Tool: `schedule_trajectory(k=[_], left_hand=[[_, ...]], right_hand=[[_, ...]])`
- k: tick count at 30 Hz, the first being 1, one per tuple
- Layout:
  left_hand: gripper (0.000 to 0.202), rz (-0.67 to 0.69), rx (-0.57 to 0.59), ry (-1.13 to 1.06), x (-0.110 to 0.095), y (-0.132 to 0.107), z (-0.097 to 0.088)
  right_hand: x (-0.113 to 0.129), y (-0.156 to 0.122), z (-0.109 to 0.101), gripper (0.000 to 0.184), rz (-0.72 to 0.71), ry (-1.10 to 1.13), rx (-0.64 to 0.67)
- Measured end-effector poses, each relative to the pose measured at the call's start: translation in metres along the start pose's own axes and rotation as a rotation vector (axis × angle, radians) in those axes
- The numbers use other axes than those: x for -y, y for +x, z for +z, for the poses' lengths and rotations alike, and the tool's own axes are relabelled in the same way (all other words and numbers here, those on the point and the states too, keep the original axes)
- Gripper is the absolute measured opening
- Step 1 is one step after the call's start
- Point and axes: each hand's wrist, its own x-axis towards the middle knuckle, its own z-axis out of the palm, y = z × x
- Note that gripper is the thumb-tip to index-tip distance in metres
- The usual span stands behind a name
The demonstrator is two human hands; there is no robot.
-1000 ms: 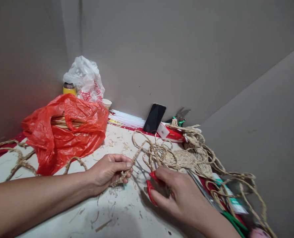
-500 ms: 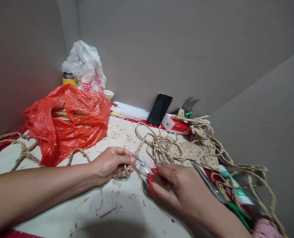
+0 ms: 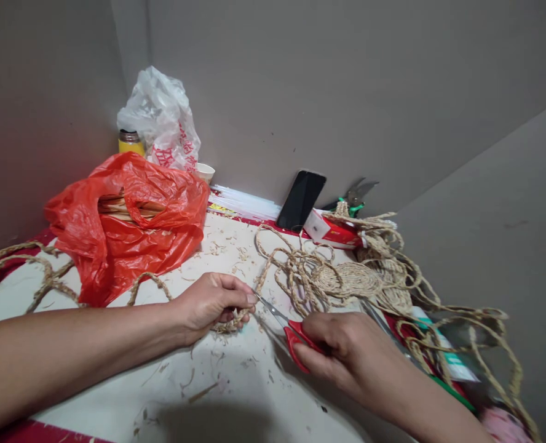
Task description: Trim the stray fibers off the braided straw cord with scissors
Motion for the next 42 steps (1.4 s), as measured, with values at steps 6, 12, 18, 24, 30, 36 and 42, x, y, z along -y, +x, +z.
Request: schedule_trajectory(k=[6, 12, 18, 24, 30, 36, 42], left_hand=[[0.020, 0.010, -0.005, 0.021, -0.001, -0.001, 0.002], [0.020, 0.002, -0.003, 0.034, -0.002, -0.003, 0.004], [0.021, -0.001, 0.017, 0.036, -0.001, -0.004, 0.004], [0.021, 0.011, 0.001, 0.040, -0.002, -0.003, 0.004], [0.024, 0.021, 0.006, -0.002, -0.002, -0.002, 0.003], [0.027, 0.032, 0.000, -0.026, -0.002, -0.002, 0.003], [0.031, 0.013, -0.021, -0.029, -0.003, -0.003, 0.004]], right_hand=[[0.004, 0.002, 0.002, 0.031, 0.062, -0.008, -0.014], [0.007, 0.004, 0.003, 0.033, 0.094, 0.048, -0.053], [0.003, 0.002, 0.000, 0.036, 0.124, 0.214, -0.022], [-0.001, 0.003, 0.002, 0.036, 0.130, 0.274, 0.017], [-0.004, 0.008, 0.004, 0.036, 0.149, 0.330, -0.068], [-0.006, 0.007, 0.001, 0.034, 0.126, 0.303, -0.093], [-0.008, 0.004, 0.003, 0.029, 0.092, 0.088, -0.113]])
